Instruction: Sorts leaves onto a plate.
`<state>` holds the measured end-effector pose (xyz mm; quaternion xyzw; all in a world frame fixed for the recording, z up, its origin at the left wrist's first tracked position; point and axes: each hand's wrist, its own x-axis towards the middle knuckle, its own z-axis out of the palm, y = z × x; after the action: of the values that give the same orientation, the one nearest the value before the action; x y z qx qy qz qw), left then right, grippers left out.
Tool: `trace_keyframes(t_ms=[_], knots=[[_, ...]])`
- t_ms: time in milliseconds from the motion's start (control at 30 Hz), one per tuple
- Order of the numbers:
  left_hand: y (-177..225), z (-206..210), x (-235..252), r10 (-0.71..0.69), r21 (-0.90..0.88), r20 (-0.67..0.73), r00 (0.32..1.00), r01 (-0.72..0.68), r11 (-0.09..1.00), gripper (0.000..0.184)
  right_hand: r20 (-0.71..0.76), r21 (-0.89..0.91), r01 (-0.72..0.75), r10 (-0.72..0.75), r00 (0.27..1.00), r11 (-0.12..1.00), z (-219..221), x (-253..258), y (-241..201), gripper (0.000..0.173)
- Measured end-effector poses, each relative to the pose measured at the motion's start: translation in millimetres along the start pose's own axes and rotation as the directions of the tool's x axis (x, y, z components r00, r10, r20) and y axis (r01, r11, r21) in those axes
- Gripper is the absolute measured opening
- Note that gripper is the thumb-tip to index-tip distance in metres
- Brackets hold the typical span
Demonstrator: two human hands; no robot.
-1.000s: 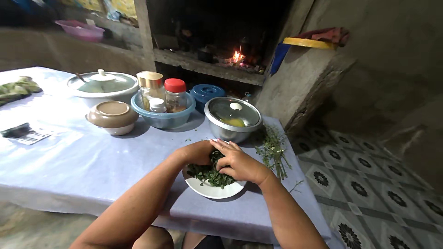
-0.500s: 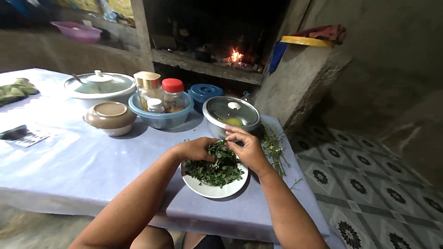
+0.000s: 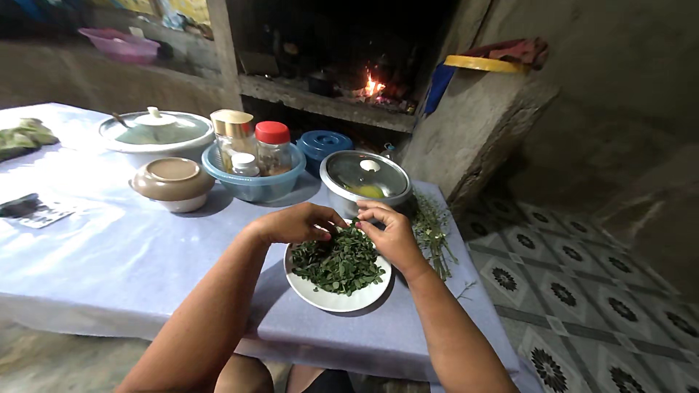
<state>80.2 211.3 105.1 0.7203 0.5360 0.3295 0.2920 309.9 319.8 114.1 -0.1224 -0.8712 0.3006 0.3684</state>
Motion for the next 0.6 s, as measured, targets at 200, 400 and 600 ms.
trace_keyframes(t_ms=[200, 400, 600], knots=[[6.5, 9.0, 4.3, 0.064, 0.073, -0.190, 0.980, -0.051, 0.996, 0.010, 0.002, -0.018, -0.060, 0.061, 0.998, 0.998, 4.2, -0.5, -0.1, 0.009], [5.0, 11.6, 4.5, 0.121, 0.156, -0.211, 0.970, -0.089, 0.984, 0.009, 0.030, -0.020, -0.105, 0.105, 0.994, 0.994, 6.7, -0.2, 0.4, 0.008], [3.2, 10.0, 5.1, 0.111, 0.055, -0.345, 0.932, -0.098, 0.994, 0.007, 0.080, 0.035, -0.153, 0.150, 0.986, 0.988, 5.6, 0.1, 1.1, 0.008]])
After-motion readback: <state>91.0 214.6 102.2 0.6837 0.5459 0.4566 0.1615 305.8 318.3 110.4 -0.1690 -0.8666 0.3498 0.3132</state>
